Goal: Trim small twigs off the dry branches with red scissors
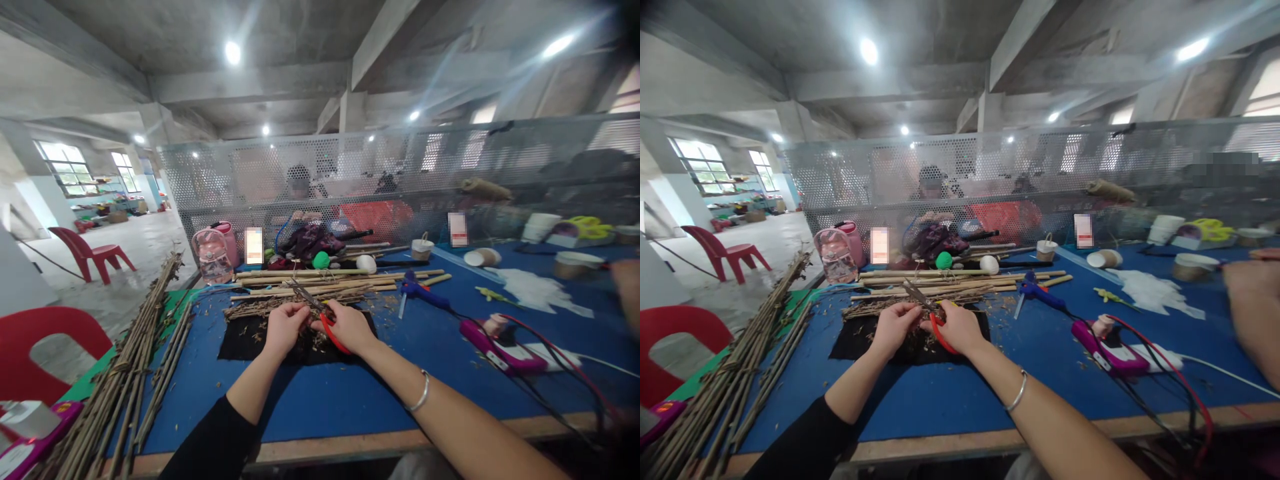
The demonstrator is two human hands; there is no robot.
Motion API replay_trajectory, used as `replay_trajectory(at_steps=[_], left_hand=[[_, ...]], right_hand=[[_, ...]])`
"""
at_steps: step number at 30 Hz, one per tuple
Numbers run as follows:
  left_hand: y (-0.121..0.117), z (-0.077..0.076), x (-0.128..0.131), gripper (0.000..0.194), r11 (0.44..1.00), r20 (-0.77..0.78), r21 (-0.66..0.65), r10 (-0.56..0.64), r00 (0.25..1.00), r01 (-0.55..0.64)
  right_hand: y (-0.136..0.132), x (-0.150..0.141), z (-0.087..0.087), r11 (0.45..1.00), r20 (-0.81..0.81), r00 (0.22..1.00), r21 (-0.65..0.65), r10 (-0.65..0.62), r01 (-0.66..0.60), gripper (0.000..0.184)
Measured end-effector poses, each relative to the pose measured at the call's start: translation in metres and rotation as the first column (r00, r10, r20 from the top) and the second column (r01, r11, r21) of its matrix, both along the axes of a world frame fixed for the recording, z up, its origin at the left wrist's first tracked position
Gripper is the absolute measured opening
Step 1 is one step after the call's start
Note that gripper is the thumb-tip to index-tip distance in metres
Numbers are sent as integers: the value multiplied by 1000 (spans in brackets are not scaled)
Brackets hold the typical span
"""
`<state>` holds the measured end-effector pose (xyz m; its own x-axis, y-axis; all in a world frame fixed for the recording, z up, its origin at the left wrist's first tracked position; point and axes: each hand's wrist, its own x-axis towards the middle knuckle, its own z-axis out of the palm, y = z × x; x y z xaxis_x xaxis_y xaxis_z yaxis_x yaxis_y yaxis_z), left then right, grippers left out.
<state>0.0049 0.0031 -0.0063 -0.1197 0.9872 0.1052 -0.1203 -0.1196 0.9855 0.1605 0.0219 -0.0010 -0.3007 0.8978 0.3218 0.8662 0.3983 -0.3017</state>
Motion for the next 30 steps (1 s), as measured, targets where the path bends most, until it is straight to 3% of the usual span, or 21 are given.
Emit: replay_trajectory(at_steps=[16,30], left_hand=[[2,-6,-1,25,998,-144,46,38,989,-31],[0,1,1,25,1000,-1,14,-3,1000,3]], right_hand=[[-3,-3,2,993,-86,991,66,99,-93,39],[-3,0,3,998,-64,997,-15,53,-54,39]])
